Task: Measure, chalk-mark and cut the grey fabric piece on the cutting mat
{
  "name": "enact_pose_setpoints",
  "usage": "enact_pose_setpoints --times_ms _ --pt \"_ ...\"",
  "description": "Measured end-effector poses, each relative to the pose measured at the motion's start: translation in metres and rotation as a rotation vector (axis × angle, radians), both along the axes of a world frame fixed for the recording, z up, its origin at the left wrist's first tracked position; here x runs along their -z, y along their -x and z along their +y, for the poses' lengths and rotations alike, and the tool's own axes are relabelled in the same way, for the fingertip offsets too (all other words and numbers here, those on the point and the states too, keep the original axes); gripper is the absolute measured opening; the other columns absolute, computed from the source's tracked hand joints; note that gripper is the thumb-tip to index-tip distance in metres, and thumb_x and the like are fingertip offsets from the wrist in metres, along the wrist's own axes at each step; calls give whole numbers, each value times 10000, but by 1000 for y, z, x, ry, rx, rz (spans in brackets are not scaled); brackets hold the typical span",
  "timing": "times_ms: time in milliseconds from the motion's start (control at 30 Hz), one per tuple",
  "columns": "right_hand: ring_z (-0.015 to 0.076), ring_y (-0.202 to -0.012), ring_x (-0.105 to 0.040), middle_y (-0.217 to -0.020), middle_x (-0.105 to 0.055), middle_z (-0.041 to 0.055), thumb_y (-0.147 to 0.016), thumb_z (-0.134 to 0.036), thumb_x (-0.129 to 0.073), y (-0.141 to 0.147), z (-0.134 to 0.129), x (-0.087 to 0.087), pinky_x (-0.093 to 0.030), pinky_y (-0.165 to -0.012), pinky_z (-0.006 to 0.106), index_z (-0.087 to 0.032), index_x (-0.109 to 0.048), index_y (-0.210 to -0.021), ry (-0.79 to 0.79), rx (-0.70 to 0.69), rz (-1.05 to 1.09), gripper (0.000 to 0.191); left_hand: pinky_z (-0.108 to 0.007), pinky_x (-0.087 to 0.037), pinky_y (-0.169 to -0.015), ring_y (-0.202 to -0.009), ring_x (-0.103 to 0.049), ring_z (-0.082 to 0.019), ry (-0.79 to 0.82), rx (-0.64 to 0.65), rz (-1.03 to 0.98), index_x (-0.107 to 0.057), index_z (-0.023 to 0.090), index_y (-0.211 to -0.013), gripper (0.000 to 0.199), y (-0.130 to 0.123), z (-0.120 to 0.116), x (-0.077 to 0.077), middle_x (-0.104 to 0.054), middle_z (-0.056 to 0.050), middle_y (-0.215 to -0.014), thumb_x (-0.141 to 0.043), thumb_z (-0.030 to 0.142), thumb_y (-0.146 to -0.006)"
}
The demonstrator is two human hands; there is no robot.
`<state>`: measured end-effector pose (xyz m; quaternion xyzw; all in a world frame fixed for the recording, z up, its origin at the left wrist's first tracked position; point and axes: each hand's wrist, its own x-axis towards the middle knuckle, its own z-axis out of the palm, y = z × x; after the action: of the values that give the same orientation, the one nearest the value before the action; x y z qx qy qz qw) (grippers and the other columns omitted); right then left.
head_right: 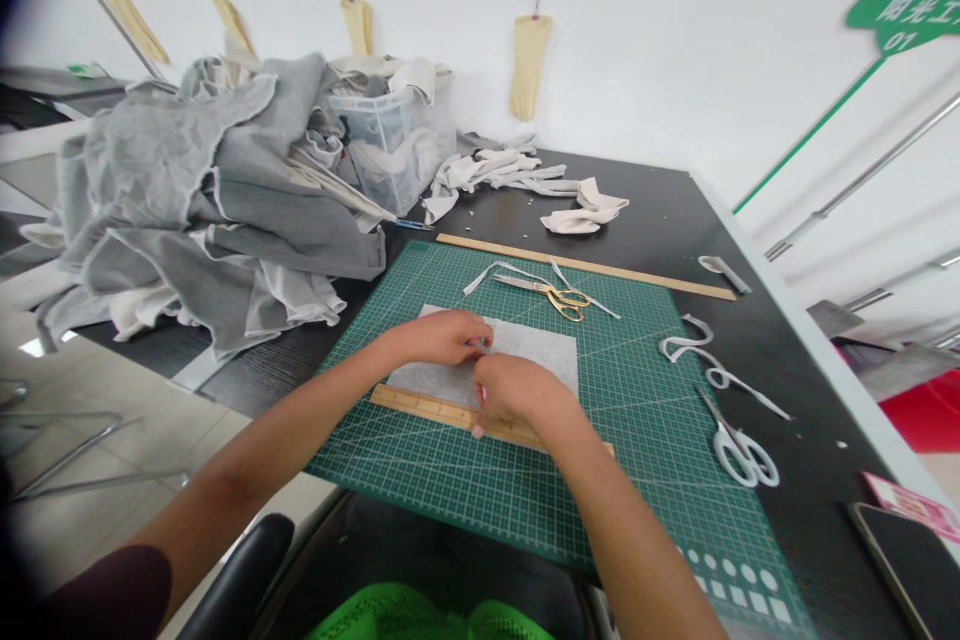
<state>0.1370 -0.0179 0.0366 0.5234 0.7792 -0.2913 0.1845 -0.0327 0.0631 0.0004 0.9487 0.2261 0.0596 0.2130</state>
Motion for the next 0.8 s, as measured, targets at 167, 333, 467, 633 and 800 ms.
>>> enact_pose_setpoints --times_ms 167,333,467,633,800 --pt "241 -726 -681 -815 -768 37 -616 -436 -902 2 -3 -1 -374 -553 283 -229 -769 -829 -34 -24 -10 326 -326 -468 -813 -1033 -648 -266 -120 -24 71 -565 288 -1431 465 -3 -5 6 -691 -93 -1171 -579 350 -970" --pt "244 -721 -687 -811 -769 41 -611 -439 -899 3 -5 -1 -396 -572 288 -236 -782 -862 -27 -15 -30 343 -352 -479 -826 -1006 -633 -279 -193 -67 155 -541 298 -1460 475 -7 -17 1 -660 -103 -1141 -537 342 -986" --pt "247 -739 -695 -808 -770 39 -585 -387 -916 4 -5 0 -397 -581 288 -234 -783 -865 -44 -11 -21 346 -401 -473 -886 -1071 -595 -316 -214 -111 214 -470 301 -1512 548 -8 -28 -4 -614 -127 -1229 -545 330 -970" --pt "250 -725 -700 -790 -766 41 -579 -384 -925 5 -6 0 -385 -561 290 -227 -779 -841 -60 2 -28 338 -409 -464 -903 -1101 -579 -318 -207 -120 232 -408 350 -1540 578 -7 -27 1 -589 -113 -1272 -535 355 -977" --pt "268 -742 -717 -791 -771 49 -573 -397 -929 7 -10 -3 -382 -562 295 -224 -772 -817 -98 3 -49 338 -391 -461 -909 -1112 -586 -306 -204 -104 221 -406 343 -1541 575 -6 -24 2 -581 -112 -1300 -537 374 -982"
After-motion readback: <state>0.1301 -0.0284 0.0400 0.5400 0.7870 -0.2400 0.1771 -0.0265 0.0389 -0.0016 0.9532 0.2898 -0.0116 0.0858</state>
